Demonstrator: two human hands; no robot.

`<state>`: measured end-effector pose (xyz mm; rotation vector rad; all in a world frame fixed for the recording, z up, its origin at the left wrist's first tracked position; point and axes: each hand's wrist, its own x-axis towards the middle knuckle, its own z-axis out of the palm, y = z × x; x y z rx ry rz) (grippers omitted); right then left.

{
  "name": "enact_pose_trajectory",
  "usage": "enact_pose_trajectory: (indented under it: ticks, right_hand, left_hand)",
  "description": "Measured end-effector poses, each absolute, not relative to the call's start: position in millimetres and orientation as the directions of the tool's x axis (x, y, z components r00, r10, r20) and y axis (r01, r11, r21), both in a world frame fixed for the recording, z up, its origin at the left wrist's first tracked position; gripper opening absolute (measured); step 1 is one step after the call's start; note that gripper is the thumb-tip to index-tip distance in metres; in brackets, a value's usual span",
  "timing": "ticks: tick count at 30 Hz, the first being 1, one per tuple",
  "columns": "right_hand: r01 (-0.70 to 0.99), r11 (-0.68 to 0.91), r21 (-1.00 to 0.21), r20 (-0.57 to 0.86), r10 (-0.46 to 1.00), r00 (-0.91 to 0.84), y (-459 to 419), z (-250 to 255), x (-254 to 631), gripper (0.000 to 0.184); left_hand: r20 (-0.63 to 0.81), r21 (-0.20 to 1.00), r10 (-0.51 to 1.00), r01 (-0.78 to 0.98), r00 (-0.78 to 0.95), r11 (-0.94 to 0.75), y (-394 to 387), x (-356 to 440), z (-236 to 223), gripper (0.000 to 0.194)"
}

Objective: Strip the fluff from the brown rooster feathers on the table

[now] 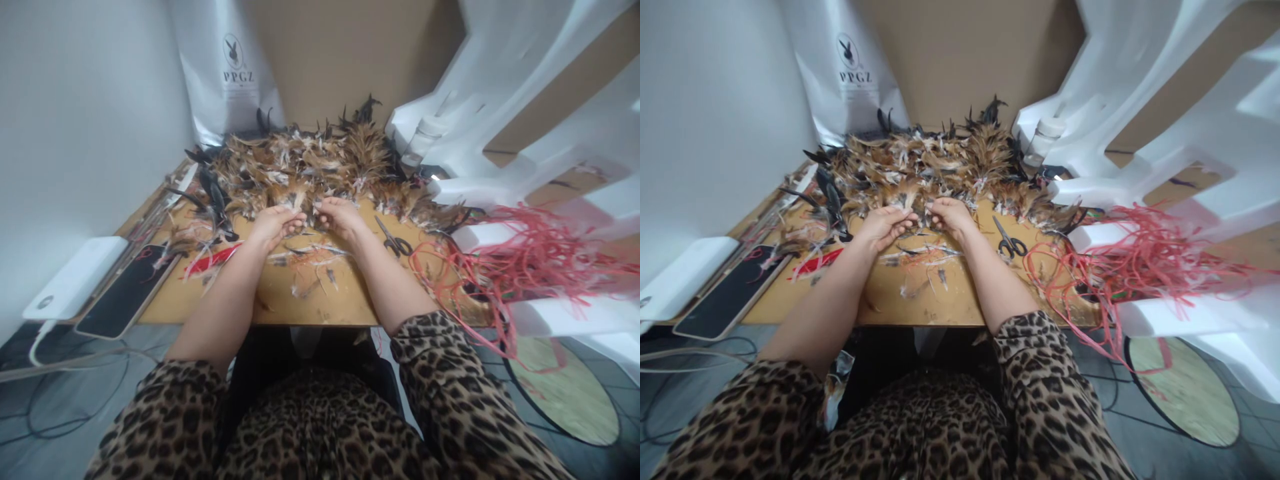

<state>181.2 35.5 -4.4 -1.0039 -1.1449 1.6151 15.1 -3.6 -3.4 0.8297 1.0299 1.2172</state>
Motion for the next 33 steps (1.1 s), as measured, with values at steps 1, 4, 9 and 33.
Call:
enact_pose_trajectory:
  ticks: [1, 4, 9, 33]
  right_hand:
    - [-0.239, -0.192, -0.952, -0.118, 0.949, -0.293, 35, -4, 180, 0.033]
    - [-0.288, -0.194, -0.938, -0.098, 0.943, -0.319, 32, -3, 176, 0.034]
    - [-0.262, -0.137, -0.955, -0.048, 0.946, -0.320, 23, -2, 166, 0.035]
    - [-0.441, -0.043, -0.897, 0.102, 0.948, -0.300, 16, 3, 160, 0.033]
  left_hand:
    - [-0.176, 0.924, 0.983, -0.336, 0.048, 0.182, -4, 16, -3, 0.011]
    - [-0.177, 0.922, 0.980, -0.334, 0.090, 0.197, -6, 17, -2, 0.012]
    - [-0.182, 0.920, 0.973, -0.324, 0.143, 0.220, -7, 18, -2, 0.012]
    - [-0.235, 0.821, 0.946, -0.474, 0.224, 0.316, -4, 12, 0, 0.009]
